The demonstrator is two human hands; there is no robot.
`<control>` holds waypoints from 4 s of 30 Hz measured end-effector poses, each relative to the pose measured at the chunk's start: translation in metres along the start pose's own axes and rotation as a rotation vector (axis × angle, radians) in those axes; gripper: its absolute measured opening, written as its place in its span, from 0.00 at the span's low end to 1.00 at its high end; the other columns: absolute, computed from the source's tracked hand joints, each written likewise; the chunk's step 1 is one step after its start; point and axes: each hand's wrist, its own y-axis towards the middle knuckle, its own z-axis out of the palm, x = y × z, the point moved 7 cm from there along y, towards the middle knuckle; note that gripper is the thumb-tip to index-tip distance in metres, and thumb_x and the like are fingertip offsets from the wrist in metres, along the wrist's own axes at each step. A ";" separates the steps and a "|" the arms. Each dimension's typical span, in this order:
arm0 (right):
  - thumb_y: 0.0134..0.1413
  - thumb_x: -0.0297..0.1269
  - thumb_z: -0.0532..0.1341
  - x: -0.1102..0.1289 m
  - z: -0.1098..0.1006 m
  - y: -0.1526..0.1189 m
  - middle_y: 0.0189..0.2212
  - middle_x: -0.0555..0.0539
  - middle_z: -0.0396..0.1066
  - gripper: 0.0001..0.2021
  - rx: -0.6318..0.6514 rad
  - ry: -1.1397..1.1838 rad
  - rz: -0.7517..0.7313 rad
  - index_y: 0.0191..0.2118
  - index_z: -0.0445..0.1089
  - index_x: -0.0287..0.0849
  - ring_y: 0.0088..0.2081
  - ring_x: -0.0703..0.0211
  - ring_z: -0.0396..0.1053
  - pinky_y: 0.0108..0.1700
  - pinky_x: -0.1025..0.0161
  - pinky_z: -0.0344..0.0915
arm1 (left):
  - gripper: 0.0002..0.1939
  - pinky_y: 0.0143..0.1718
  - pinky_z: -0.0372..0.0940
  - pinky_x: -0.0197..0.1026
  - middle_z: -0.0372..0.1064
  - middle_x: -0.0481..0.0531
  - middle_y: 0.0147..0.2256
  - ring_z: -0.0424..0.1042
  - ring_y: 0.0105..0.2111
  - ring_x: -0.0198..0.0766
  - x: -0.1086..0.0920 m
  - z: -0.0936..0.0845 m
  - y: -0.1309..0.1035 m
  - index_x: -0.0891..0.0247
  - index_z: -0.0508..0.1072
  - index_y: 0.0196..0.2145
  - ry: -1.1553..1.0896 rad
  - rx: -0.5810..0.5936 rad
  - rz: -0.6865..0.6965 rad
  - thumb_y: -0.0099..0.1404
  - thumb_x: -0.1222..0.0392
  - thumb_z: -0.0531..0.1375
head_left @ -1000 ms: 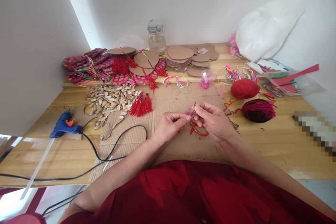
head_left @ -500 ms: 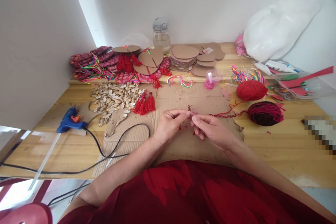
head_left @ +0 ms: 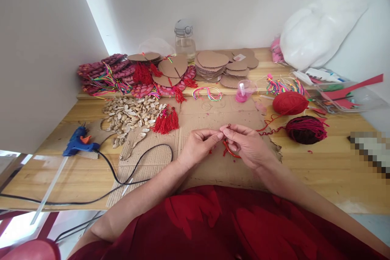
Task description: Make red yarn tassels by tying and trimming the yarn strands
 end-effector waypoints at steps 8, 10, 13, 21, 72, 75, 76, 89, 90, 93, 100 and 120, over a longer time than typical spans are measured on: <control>0.37 0.41 0.77 0.005 -0.009 0.007 0.24 0.54 0.64 0.15 -0.053 0.200 0.053 0.32 0.78 0.42 0.25 0.69 0.57 0.21 0.71 0.52 | 0.17 0.20 0.47 0.35 0.60 0.43 0.17 0.50 0.17 0.26 0.003 -0.002 0.000 0.66 0.81 0.31 -0.186 -0.094 -0.103 0.55 0.47 0.68; 0.40 0.43 0.76 -0.002 -0.005 0.006 0.26 0.52 0.66 0.16 -0.003 0.224 0.101 0.36 0.79 0.43 0.25 0.69 0.58 0.21 0.72 0.53 | 0.16 0.21 0.48 0.34 0.59 0.42 0.16 0.51 0.17 0.26 0.003 -0.005 0.000 0.66 0.81 0.31 -0.193 -0.136 -0.089 0.55 0.48 0.69; 0.46 0.49 0.73 -0.013 0.000 0.001 0.31 0.50 0.69 0.18 0.063 0.186 0.176 0.40 0.79 0.42 0.25 0.70 0.58 0.21 0.72 0.56 | 0.15 0.22 0.51 0.34 0.63 0.44 0.17 0.54 0.18 0.27 0.000 -0.011 0.000 0.65 0.81 0.32 -0.156 -0.193 -0.041 0.56 0.49 0.68; 0.49 0.56 0.69 -0.015 0.004 -0.011 0.19 0.53 0.63 0.19 0.086 -0.182 0.107 0.33 0.78 0.42 0.19 0.69 0.55 0.19 0.69 0.50 | 0.11 0.26 0.60 0.33 0.77 0.51 0.28 0.66 0.23 0.30 -0.014 -0.012 0.000 0.65 0.81 0.32 0.086 -0.189 0.128 0.61 0.54 0.64; 0.45 0.42 0.75 0.030 0.014 -0.005 0.39 0.50 0.77 0.13 0.049 0.201 -0.137 0.30 0.71 0.44 0.40 0.61 0.76 0.36 0.68 0.72 | 0.17 0.34 0.60 0.36 0.66 0.46 0.27 0.65 0.28 0.33 -0.024 0.007 -0.010 0.62 0.69 0.31 0.455 0.034 0.220 0.74 0.52 0.49; 0.47 0.41 0.74 0.030 0.020 -0.006 0.42 0.51 0.77 0.14 0.121 0.225 -0.104 0.31 0.69 0.45 0.41 0.59 0.78 0.42 0.64 0.74 | 0.19 0.37 0.62 0.36 0.69 0.47 0.27 0.68 0.29 0.33 -0.021 0.007 -0.008 0.63 0.70 0.30 0.419 0.048 0.191 0.74 0.51 0.50; 0.48 0.41 0.74 0.030 0.020 -0.006 0.43 0.51 0.77 0.14 0.132 0.219 -0.099 0.31 0.68 0.45 0.42 0.58 0.78 0.43 0.62 0.74 | 0.19 0.37 0.63 0.36 0.70 0.48 0.28 0.68 0.30 0.33 -0.019 0.007 -0.007 0.63 0.71 0.30 0.412 0.068 0.175 0.73 0.52 0.50; 0.46 0.40 0.74 0.002 0.021 -0.004 0.35 0.53 0.74 0.12 0.139 0.166 -0.003 0.30 0.72 0.44 0.39 0.64 0.73 0.43 0.61 0.74 | 0.20 0.41 0.74 0.39 0.72 0.60 0.51 0.75 0.48 0.43 -0.016 0.003 -0.002 0.64 0.71 0.53 -0.422 0.059 0.017 0.63 0.60 0.63; 0.46 0.40 0.75 0.001 0.022 -0.003 0.33 0.53 0.74 0.12 0.141 0.165 0.000 0.30 0.72 0.44 0.37 0.64 0.73 0.41 0.63 0.74 | 0.20 0.44 0.73 0.40 0.73 0.59 0.49 0.75 0.47 0.42 -0.014 0.007 -0.003 0.64 0.73 0.52 -0.430 0.095 -0.002 0.62 0.59 0.64; 0.44 0.41 0.75 0.000 0.020 -0.002 0.34 0.53 0.73 0.13 0.131 0.145 0.008 0.30 0.72 0.45 0.33 0.65 0.71 0.38 0.63 0.73 | 0.19 0.43 0.72 0.40 0.76 0.56 0.41 0.76 0.39 0.38 -0.010 0.009 -0.002 0.65 0.76 0.49 -0.310 0.118 0.009 0.62 0.56 0.66; 0.45 0.42 0.74 0.016 0.009 0.000 0.41 0.49 0.77 0.12 0.029 0.019 -0.106 0.28 0.72 0.44 0.34 0.64 0.71 0.27 0.69 0.63 | 0.14 0.28 0.61 0.35 0.70 0.49 0.25 0.64 0.24 0.30 -0.009 0.001 -0.002 0.67 0.79 0.35 0.119 0.043 0.033 0.64 0.51 0.62; 0.43 0.41 0.76 0.025 0.015 -0.001 0.38 0.53 0.76 0.16 0.122 0.184 -0.050 0.29 0.68 0.46 0.47 0.55 0.76 0.51 0.51 0.73 | 0.10 0.22 0.65 0.30 0.74 0.56 0.38 0.71 0.30 0.33 0.003 -0.007 0.006 0.67 0.72 0.41 0.108 0.019 -0.083 0.66 0.60 0.55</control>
